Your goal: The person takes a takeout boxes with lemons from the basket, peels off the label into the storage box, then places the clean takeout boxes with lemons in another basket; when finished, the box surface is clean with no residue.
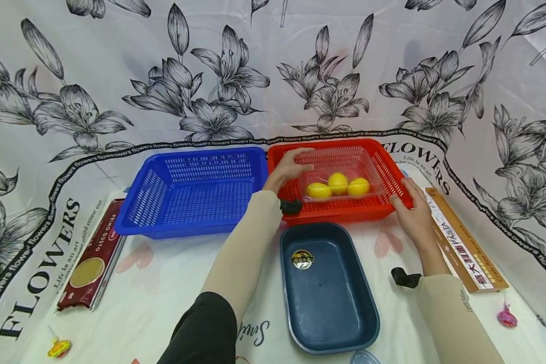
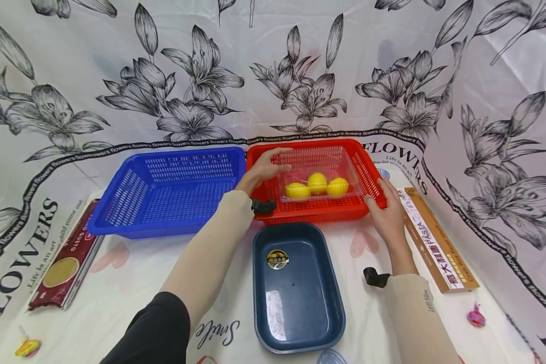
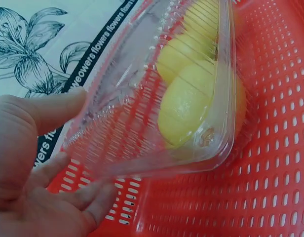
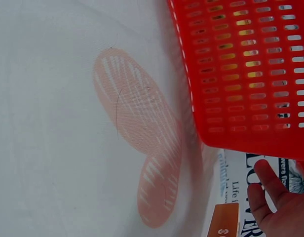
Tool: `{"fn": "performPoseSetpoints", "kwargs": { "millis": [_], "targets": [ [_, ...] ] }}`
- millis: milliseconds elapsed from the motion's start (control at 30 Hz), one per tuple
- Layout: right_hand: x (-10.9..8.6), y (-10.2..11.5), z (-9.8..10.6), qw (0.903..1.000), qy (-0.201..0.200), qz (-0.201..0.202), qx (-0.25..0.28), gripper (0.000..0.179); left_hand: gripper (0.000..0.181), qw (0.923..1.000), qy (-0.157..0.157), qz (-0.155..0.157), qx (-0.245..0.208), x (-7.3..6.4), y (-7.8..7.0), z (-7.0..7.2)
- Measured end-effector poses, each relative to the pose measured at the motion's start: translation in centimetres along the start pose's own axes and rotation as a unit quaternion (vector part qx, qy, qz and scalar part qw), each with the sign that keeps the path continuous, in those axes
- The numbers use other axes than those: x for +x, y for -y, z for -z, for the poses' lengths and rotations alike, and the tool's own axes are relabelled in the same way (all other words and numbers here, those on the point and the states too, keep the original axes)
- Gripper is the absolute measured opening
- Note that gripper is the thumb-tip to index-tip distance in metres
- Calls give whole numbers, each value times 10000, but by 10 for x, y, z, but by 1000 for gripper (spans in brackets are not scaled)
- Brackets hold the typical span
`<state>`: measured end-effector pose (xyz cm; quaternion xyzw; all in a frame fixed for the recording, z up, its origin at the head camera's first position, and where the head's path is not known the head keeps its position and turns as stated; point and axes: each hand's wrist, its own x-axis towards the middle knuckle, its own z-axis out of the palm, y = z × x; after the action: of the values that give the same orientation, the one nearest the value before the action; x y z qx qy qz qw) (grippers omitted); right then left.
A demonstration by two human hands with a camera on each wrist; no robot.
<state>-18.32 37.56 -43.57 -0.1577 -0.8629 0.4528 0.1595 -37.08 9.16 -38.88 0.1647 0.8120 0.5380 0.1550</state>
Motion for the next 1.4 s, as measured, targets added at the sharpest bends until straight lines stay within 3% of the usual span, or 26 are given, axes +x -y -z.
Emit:
{"fn": "performPoseSetpoints", "kwargs": {
  "millis": [133,600,833,967,1100,1400],
  "targets": [
    [2,0,-2,10000,-2,26,50,63,52,10000,89,-25,25,-1,0,2],
    [19,-4,-4,9999,-42,108,127,63,53,9970,71,-775,-10,-8,-8,18],
    [30,-8,-4,9993,-31,359,127,64,54,9948,32,-1007,123,-24,-14,31],
    [34,-9,-2,9995,30,321,44,64,54,9925,10,-1205,218,-34,-17,39],
    [36,-9,0,9995,81,299,-14,65,54,9922,-97,-1212,293,-47,-18,45],
    [39,-12,2,9994,128,326,-81,66,53,9905,-428,-1242,411,-82,-7,66]
  ]
}}
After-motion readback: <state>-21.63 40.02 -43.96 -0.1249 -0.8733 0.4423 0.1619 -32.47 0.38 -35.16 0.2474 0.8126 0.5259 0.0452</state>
